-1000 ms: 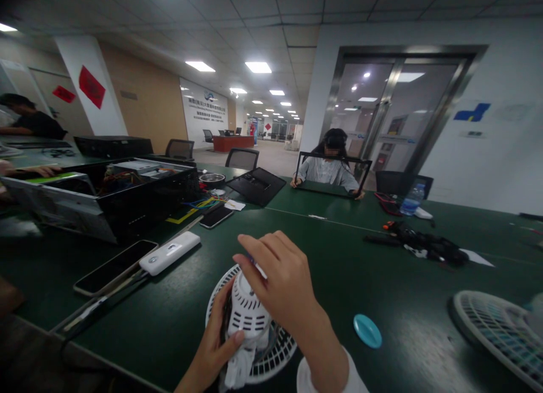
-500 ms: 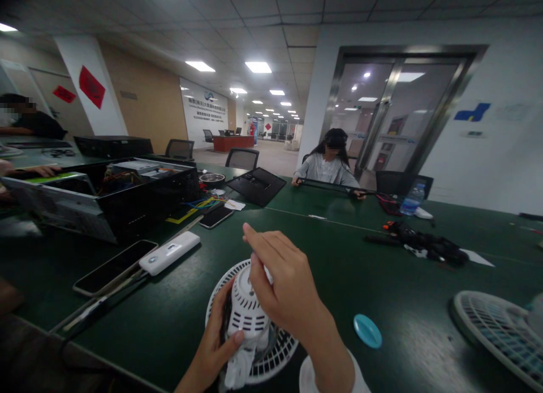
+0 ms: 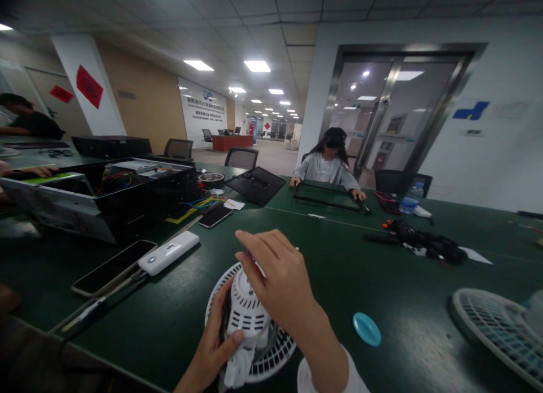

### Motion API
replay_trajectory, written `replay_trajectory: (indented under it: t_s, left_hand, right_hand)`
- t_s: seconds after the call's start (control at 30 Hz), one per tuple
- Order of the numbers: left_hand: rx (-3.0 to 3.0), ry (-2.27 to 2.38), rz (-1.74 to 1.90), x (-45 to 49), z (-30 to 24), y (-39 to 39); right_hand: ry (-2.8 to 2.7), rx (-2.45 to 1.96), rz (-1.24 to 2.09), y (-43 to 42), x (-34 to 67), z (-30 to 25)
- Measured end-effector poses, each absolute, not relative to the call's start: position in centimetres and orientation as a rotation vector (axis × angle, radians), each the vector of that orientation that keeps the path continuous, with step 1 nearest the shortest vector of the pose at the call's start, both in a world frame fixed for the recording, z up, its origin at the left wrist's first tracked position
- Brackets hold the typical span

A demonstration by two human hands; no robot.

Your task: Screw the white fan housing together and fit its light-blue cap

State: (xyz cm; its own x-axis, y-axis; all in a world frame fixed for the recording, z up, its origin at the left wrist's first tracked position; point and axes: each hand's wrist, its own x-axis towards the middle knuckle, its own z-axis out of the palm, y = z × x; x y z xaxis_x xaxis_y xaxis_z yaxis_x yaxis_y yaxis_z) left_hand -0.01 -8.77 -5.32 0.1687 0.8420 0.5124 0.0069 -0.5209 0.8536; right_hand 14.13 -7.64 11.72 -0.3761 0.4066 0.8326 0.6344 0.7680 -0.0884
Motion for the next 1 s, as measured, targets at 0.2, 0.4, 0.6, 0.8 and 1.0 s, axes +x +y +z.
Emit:
replay_trajectory:
  t_s: [0.2,0.4,0.6,0.8,1.0]
  left_hand:
    - [1.711,0.834,1.421,-0.1,-5.2,-8.9]
    - [1.688,0.803,1.439,0.1,-4.8,-8.9]
    - [1.696,0.815,1.433,0.0,-4.9,-8.8]
    - [1.745,0.847,1.409,0.2,-5.1,-8.8]
    - [1.821,0.866,1.402,1.6,-4.8,-8.4]
  right_hand:
    - [-2.050,-0.817,-0.236,-7.9,14.3,12.1]
    - [-2.016,-0.803,-0.339,-8.0,14.3,12.1]
    - [-2.050,-0.847,-0.260,-8.1,14.3,12.0]
    - [-2.078,-0.967,-0.336,-8.3,15.0,12.3]
    - [-2.035,-1.111,-0.386,-8.9,17.0,12.8]
